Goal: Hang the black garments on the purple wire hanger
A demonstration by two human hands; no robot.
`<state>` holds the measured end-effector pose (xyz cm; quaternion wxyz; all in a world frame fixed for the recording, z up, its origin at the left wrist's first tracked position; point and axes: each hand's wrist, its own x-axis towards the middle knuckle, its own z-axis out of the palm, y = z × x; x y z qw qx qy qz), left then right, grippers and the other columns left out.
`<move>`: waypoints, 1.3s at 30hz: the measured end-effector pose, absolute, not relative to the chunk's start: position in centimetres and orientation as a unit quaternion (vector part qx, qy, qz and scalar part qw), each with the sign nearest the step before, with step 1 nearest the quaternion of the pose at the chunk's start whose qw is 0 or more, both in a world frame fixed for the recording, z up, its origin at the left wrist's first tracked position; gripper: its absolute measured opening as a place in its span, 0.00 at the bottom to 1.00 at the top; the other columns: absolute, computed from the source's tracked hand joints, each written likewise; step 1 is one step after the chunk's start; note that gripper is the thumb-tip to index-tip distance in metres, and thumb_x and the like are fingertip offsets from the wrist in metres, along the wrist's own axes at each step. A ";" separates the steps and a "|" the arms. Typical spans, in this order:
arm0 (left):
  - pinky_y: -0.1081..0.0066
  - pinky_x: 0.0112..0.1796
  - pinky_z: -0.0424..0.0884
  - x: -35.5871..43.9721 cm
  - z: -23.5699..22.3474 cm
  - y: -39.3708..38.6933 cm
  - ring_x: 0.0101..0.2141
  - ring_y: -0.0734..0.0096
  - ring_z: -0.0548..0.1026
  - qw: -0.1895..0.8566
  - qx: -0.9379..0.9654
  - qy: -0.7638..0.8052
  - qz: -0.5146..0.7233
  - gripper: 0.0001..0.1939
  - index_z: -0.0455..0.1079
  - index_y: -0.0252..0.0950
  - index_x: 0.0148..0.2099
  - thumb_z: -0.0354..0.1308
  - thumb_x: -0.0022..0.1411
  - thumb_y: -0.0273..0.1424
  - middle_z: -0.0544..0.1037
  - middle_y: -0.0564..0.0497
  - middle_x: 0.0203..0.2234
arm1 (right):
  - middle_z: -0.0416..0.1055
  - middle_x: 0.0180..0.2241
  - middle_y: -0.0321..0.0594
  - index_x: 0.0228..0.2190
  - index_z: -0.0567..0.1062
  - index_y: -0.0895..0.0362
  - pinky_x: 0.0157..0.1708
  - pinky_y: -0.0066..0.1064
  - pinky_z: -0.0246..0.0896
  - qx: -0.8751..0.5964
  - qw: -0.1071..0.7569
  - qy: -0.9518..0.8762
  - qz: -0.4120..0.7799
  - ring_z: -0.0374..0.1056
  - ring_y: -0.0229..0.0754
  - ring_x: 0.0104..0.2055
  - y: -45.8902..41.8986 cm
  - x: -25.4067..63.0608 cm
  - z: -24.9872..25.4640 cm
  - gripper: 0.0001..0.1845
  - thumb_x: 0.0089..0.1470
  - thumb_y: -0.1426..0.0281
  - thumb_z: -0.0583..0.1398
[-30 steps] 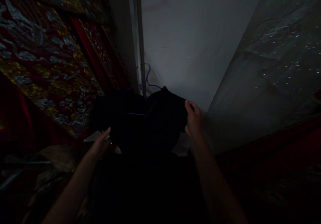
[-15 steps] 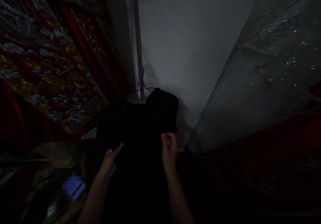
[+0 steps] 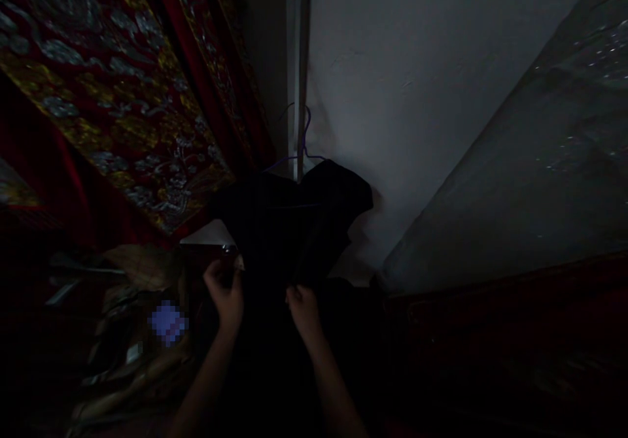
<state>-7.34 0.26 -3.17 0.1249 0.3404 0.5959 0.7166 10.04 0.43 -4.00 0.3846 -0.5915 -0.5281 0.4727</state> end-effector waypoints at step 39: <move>0.69 0.36 0.69 -2.2 -4.7 1.1 0.29 0.63 0.77 0.311 0.597 0.559 0.485 0.05 0.73 0.38 0.35 0.56 0.61 0.27 0.78 0.48 0.27 | 0.52 0.09 0.26 0.16 0.72 0.58 0.17 0.27 0.31 -0.334 0.621 -0.405 0.582 0.43 0.28 0.13 7.7 11.8 16.3 0.14 0.40 0.62 0.66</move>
